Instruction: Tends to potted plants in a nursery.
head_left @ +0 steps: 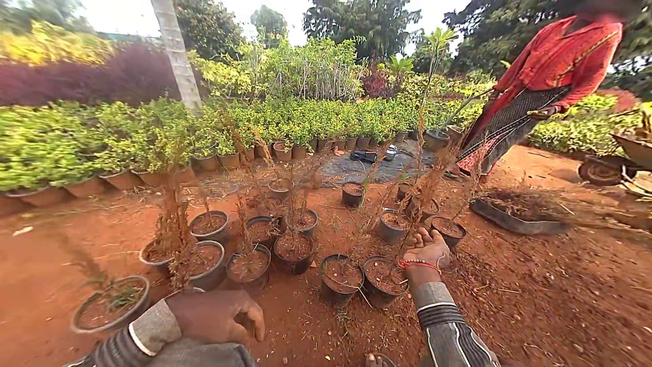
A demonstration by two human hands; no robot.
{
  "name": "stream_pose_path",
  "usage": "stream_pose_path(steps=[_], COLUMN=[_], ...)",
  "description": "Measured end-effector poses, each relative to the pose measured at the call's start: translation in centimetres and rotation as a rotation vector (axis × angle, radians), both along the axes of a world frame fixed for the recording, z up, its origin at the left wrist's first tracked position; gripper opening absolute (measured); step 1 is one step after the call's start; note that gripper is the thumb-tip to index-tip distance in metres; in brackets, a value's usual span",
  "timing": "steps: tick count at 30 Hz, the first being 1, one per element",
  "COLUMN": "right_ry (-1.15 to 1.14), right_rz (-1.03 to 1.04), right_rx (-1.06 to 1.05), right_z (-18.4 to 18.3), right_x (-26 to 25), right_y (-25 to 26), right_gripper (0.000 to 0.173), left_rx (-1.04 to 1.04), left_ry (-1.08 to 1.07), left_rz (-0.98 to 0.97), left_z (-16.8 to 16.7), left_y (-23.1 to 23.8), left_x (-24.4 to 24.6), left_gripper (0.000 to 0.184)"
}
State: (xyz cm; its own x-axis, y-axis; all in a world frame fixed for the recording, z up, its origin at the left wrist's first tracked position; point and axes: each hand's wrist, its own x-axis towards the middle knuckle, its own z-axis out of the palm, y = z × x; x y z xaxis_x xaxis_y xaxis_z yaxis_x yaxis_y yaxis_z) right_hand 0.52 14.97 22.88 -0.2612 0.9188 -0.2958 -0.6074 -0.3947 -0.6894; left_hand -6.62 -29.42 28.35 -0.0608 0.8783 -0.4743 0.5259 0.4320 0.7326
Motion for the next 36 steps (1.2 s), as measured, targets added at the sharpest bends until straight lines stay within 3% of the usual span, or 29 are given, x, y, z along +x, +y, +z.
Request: stream_pose_path(steps=[5,8,14,17,20,23,28,32,36], right_ry=[-0.011,-0.135,-0.69,-0.742,-0.832,-0.917,-0.849,-0.904,-0.94], right_rz=[0.079,0.115,0.51,0.671,0.789,0.762,0.816,0.961,0.988], right_rx=[0.026,0.055,0.212,0.315,0.607,0.798,0.745,0.971,1.006], right_z=[2.7,1.9,-6.9,-12.9,-15.9,-16.4,-17.5,-17.4,-17.3], right_x=[-1.2,-2.1,-3.8,-5.2,-5.1,-4.6,-5.6,-5.6,-4.9], right_y=[-2.3,-1.5,-3.5,-3.2,-2.5,-2.2,-1.7,-1.1,-0.9], right_gripper=[0.021,0.026,0.053,0.057,0.057,0.054,0.056,0.046,0.045], left_rx=[-0.013,-0.021,-0.057,-0.032,-0.032,-0.042,0.108,0.141,0.122], left_ry=[-0.068,-0.075,-0.13,-0.163,-0.163,-0.236,-0.351,-0.382,-0.334], left_rz=[0.002,0.036,0.138,0.186,0.304,0.486,0.685,0.713,0.717], left_z=[0.0,-0.1,-0.5,-0.7,1.6,4.0,4.5,5.8,7.4], left_y=[-1.9,-3.0,-5.0,-6.1,-5.7,-4.5,-3.0,-1.1,0.8], left_x=[0.9,1.4,2.2,3.1,5.6,7.1,7.6,8.2,8.9], left_gripper=[0.026,0.026,0.026,0.025,0.027,0.03,0.034,0.032,0.033])
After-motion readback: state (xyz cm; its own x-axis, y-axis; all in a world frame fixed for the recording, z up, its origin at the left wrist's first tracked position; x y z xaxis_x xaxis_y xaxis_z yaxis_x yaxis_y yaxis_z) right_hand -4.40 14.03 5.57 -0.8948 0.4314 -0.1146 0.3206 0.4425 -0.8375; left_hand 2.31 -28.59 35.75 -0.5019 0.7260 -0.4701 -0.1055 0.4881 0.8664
